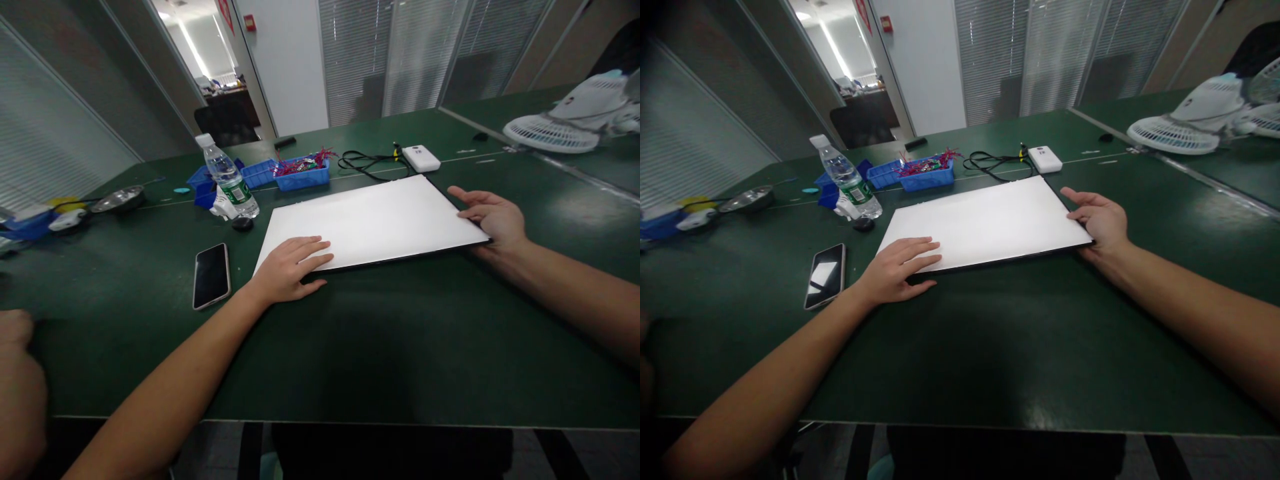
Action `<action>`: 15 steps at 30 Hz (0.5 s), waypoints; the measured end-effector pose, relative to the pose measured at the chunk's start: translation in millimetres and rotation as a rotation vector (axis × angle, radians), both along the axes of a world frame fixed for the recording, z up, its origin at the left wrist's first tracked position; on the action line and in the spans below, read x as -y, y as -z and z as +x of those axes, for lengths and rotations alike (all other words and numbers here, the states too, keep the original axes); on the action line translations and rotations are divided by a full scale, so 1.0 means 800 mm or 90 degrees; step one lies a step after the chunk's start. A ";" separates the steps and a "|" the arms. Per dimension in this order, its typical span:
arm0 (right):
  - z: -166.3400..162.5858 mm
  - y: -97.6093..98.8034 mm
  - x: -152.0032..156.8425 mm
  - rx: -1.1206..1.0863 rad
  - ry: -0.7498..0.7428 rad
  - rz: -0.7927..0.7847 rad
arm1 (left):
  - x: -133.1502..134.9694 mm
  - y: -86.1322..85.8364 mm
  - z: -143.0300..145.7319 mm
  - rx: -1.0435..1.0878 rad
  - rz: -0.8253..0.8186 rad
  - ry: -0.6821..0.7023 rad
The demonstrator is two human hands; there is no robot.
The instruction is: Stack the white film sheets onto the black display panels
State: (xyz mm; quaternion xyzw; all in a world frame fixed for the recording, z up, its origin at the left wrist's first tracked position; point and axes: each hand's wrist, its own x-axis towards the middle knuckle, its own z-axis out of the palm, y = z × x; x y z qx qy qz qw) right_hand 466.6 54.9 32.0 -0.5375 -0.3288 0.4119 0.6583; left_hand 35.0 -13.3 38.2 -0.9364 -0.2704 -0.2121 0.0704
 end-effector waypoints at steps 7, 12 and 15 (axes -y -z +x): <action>-0.009 0.001 0.004 -0.001 0.005 -0.002 | 0.000 0.002 -0.003 -0.007 0.089 -0.014; -0.010 0.000 0.005 0.007 -0.001 -0.011 | 0.003 0.010 0.008 -0.009 0.187 -0.024; -0.008 0.001 0.003 0.023 -0.010 -0.020 | 0.005 0.013 0.014 -0.017 0.215 -0.029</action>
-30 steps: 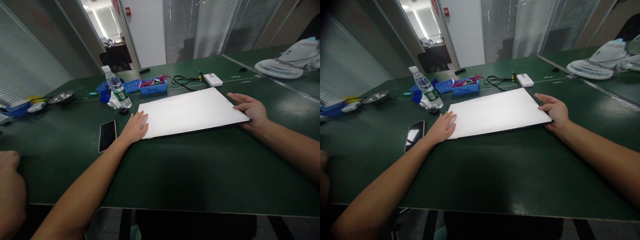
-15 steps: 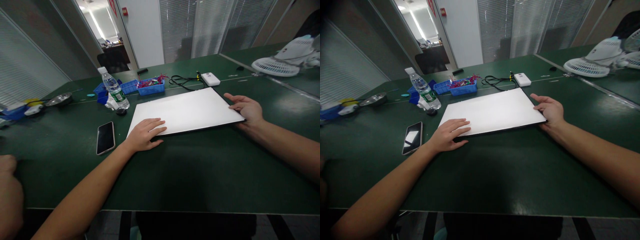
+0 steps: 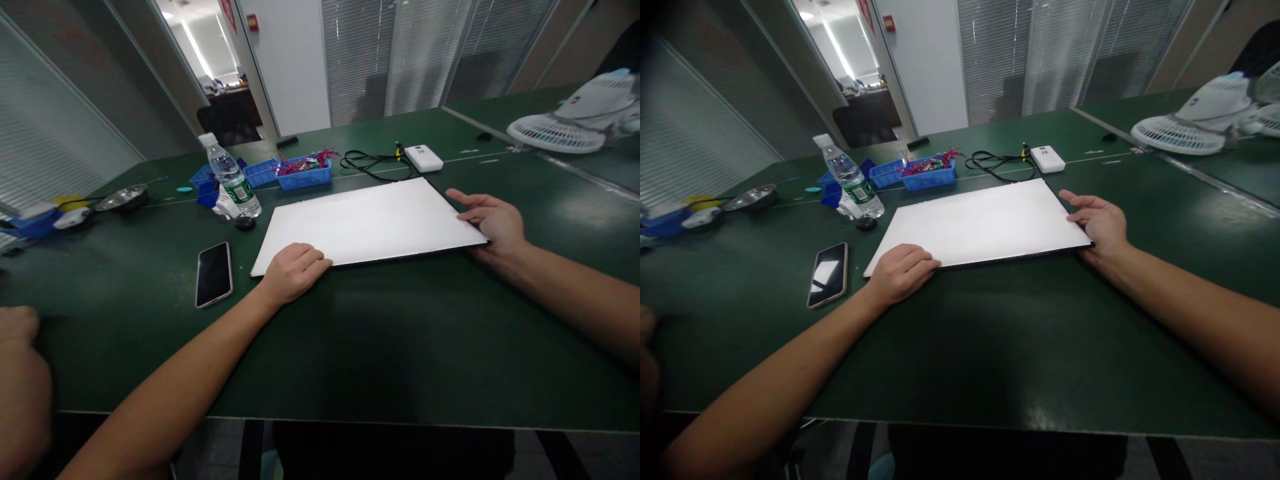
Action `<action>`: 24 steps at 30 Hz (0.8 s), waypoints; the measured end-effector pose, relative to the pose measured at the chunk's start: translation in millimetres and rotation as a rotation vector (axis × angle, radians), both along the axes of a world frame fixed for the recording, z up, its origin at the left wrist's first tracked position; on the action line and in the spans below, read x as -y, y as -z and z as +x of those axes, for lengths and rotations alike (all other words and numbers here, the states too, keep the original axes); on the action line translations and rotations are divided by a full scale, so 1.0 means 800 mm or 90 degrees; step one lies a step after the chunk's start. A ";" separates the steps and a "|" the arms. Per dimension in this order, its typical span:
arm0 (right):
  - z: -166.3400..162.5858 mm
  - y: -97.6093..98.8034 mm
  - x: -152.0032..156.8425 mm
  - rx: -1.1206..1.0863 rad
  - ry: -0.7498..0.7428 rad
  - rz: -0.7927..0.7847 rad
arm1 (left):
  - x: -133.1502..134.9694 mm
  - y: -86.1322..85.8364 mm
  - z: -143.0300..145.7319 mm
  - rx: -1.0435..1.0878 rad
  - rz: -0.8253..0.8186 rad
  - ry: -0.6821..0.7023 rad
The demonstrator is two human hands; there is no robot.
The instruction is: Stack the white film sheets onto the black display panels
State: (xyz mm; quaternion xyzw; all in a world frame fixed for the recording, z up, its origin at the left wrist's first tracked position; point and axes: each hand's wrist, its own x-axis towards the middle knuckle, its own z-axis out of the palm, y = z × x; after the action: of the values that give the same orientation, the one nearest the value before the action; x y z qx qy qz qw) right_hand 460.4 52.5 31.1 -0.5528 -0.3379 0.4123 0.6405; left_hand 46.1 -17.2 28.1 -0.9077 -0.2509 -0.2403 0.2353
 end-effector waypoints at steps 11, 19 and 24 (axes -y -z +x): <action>0.007 0.001 -0.003 0.118 -0.101 -0.069 | 0.003 0.007 -0.001 0.078 0.054 0.019; 0.049 0.023 0.079 0.168 -0.091 -0.074 | 0.012 0.006 0.005 0.102 0.056 0.068; 0.131 0.047 0.192 0.287 -0.043 -0.177 | 0.013 0.003 0.041 0.073 0.045 0.161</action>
State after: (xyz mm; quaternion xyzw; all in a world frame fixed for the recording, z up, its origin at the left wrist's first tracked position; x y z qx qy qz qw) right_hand 565.2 -101.0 -6.6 -0.7019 -0.4304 0.3423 0.4526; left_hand 78.5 -27.5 25.4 -0.9081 -0.1388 -0.3279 0.2201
